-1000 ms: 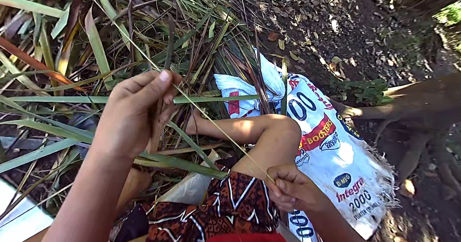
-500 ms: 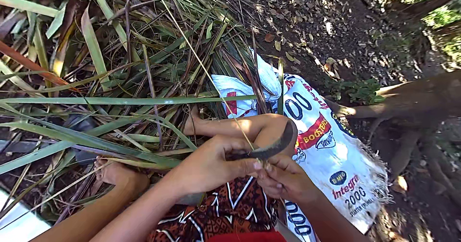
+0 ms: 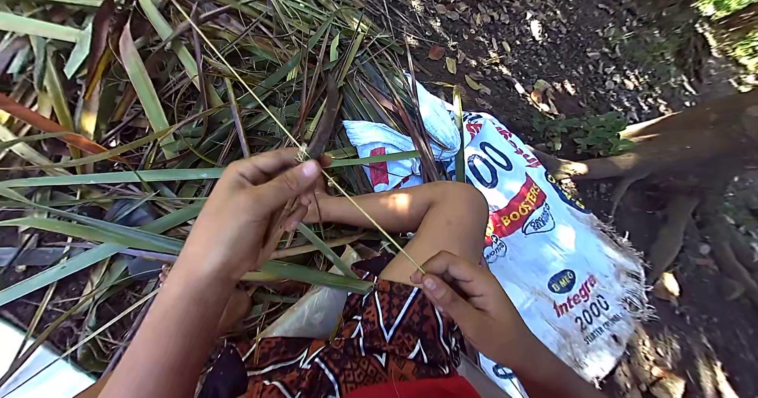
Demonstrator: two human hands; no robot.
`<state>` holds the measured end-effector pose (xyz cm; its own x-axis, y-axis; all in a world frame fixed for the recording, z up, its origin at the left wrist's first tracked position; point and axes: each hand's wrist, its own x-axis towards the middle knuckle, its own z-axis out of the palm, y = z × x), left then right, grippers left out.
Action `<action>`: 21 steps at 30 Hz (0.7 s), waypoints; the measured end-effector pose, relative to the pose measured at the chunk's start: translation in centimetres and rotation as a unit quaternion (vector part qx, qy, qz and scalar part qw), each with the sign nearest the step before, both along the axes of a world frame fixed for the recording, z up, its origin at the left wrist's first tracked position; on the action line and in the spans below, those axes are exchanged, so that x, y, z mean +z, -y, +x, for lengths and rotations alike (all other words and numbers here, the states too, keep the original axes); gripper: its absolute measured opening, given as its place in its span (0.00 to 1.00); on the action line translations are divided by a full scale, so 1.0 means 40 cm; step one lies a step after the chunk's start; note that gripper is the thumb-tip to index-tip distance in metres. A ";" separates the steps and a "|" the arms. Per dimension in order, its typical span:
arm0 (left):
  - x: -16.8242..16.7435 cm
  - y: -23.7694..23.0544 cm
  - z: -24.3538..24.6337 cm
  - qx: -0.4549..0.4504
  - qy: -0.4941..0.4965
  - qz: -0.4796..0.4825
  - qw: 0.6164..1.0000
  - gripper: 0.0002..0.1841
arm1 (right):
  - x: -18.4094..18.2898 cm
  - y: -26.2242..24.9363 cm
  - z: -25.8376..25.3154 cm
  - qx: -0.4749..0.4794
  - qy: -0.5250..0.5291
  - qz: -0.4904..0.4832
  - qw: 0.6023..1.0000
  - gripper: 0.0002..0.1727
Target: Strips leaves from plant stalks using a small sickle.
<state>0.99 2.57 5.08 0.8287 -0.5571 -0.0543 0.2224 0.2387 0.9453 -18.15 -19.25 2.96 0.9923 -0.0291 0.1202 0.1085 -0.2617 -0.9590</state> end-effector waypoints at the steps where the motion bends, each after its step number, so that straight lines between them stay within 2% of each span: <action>1: 0.006 -0.008 0.007 0.018 -0.002 -0.003 1.000 0.12 | -0.003 0.007 -0.007 0.000 0.006 -0.027 1.000 0.12; 5: 0.017 -0.012 -0.008 0.014 0.014 -0.013 1.000 0.10 | -0.010 0.069 -0.055 -0.044 0.027 -0.184 0.981 0.13; 8: -0.004 0.021 -0.039 -0.028 0.049 -0.020 0.998 0.06 | 0.001 0.120 -0.082 -0.063 0.000 -0.229 0.971 0.15; 11: -0.023 0.062 -0.068 -0.055 0.067 -0.011 0.996 0.06 | 0.036 0.110 -0.074 -0.022 -0.043 -0.206 0.977 0.19; 13: -0.029 0.085 -0.087 -0.081 0.055 -0.007 0.995 0.05 | 0.057 0.079 -0.034 0.048 -0.052 -0.130 0.989 0.19; 15: -0.034 0.102 -0.107 -0.115 0.058 -0.005 0.992 0.04 | 0.057 0.044 0.013 0.075 -0.029 -0.057 0.995 0.17; 18: -0.044 0.108 -0.137 -0.181 0.079 0.014 0.980 0.05 | 0.042 0.017 0.055 0.023 0.012 -0.055 0.998 0.15; 21: -0.042 0.100 -0.148 -0.210 0.049 0.015 0.976 0.07 | 0.035 0.005 0.059 -0.021 0.046 -0.088 0.995 0.14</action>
